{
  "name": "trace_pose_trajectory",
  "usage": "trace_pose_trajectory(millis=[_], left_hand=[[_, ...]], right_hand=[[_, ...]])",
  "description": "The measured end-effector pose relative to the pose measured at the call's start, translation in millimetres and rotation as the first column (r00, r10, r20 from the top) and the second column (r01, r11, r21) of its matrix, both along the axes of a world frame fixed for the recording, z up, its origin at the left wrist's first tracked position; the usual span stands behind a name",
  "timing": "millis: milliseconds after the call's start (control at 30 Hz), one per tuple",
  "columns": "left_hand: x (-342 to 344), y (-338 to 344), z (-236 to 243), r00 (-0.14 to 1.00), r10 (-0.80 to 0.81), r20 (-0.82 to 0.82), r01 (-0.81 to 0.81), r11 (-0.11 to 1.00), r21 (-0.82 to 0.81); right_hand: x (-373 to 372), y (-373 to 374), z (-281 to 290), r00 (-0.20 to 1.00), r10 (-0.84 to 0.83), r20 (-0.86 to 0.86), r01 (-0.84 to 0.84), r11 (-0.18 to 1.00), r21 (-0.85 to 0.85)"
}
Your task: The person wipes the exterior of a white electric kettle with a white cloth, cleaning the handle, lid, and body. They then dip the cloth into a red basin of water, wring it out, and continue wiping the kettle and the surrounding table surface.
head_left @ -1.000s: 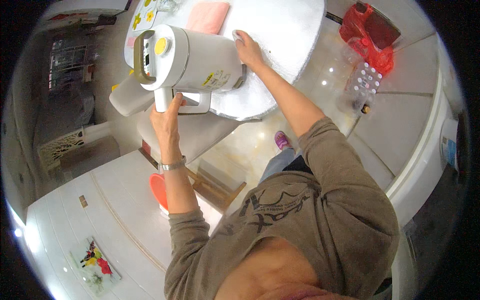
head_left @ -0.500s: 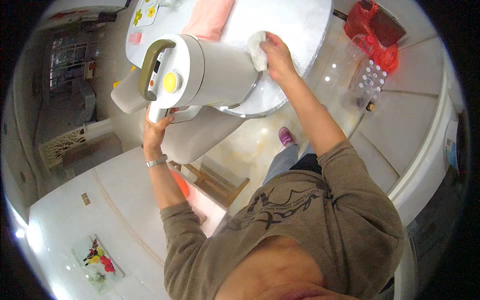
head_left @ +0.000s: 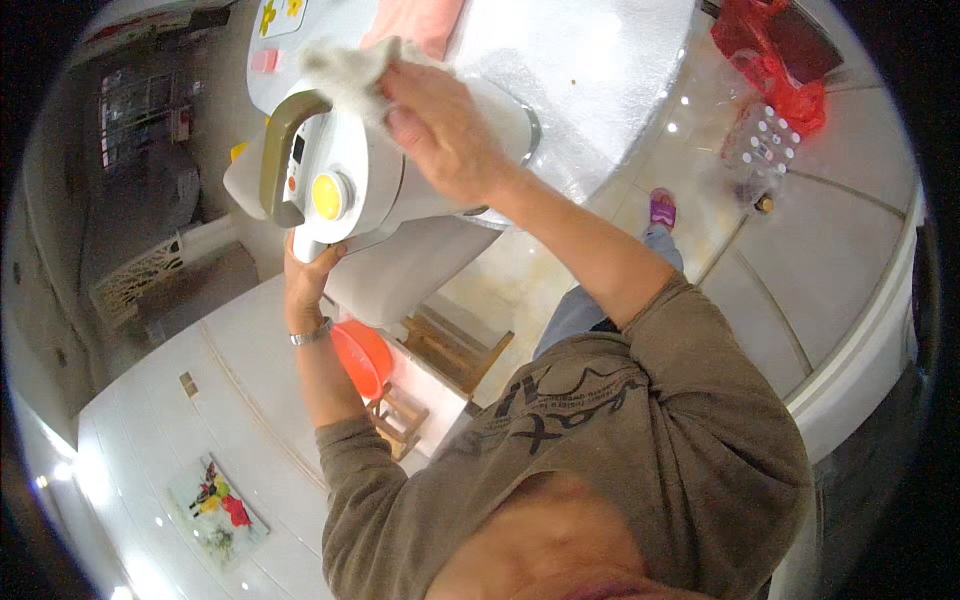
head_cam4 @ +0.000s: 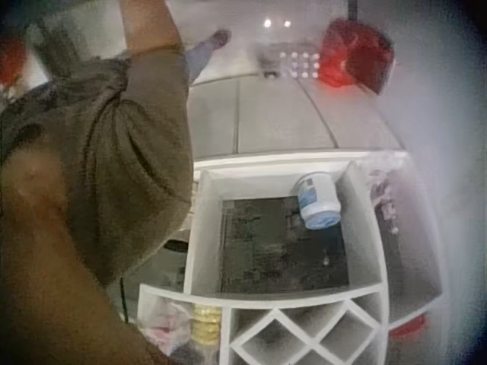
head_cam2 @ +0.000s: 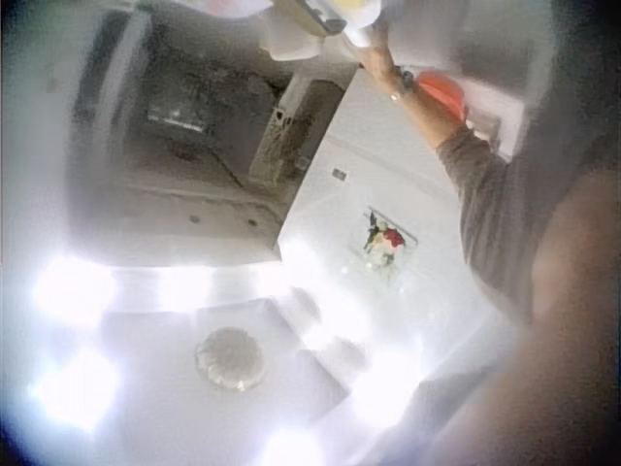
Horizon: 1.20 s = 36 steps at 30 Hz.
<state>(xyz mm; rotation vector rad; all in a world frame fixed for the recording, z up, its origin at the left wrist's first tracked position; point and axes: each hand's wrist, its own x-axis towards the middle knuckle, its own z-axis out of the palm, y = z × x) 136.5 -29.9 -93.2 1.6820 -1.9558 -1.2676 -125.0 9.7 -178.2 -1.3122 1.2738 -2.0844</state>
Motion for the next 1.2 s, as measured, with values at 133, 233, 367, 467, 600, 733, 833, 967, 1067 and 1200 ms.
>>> trace_pose_trajectory(millis=[133,233,367,467,600,733,833,967,1067,1200], left_hand=[[-1.7,2.9,5.8,0.998,0.065,0.005,-0.064,0.997,-0.042],[-6.1,1.2,15.1,0.995,0.093,0.026,-0.093,0.996,-0.005],[-20.0,12.9,10.5,0.98,0.141,-0.137,-0.143,0.99,-0.001],[-15.2,12.0,12.0,0.99,0.129,-0.049,-0.128,0.992,0.017],[-29.8,5.2,13.5,0.997,0.071,-0.011,-0.07,0.996,0.061],[-26.0,8.2,14.2,0.997,0.042,-0.067,-0.038,0.998,0.053],[-22.9,10.8,16.6,0.995,0.094,-0.026,-0.092,0.994,0.064],[-26.6,9.3,13.9,0.991,0.122,-0.047,-0.118,0.99,0.074],[-31.5,9.8,19.1,0.994,0.105,0.013,-0.106,0.994,0.027],[-37.2,8.6,21.0,0.996,0.083,-0.011,-0.083,0.996,0.037]], right_hand=[[-15.9,-14.6,-59.3,0.998,0.021,0.06,-0.033,0.978,0.208],[-23.9,-11.0,-60.6,0.995,0.042,0.095,-0.078,0.903,0.422],[-3.3,21.5,-12.2,0.99,-0.114,-0.081,0.13,0.966,0.224],[-1.7,20.4,13.1,0.988,-0.153,-0.011,0.154,0.982,0.106],[-21.9,-24.1,-12.2,0.996,0.068,0.054,-0.076,0.984,0.162],[-40.1,-47.4,-29.3,0.957,0.222,0.188,-0.289,0.811,0.509],[-31.6,-37.8,-21.8,0.987,0.133,0.088,-0.157,0.903,0.4],[-14.5,4.8,12.0,0.998,0.006,0.058,-0.011,0.995,0.098],[-19.1,-5.6,7.2,0.995,0.078,0.062,-0.086,0.987,0.137],[-30.8,-46.9,4.9,0.978,0.139,0.153,-0.175,0.952,0.251]])
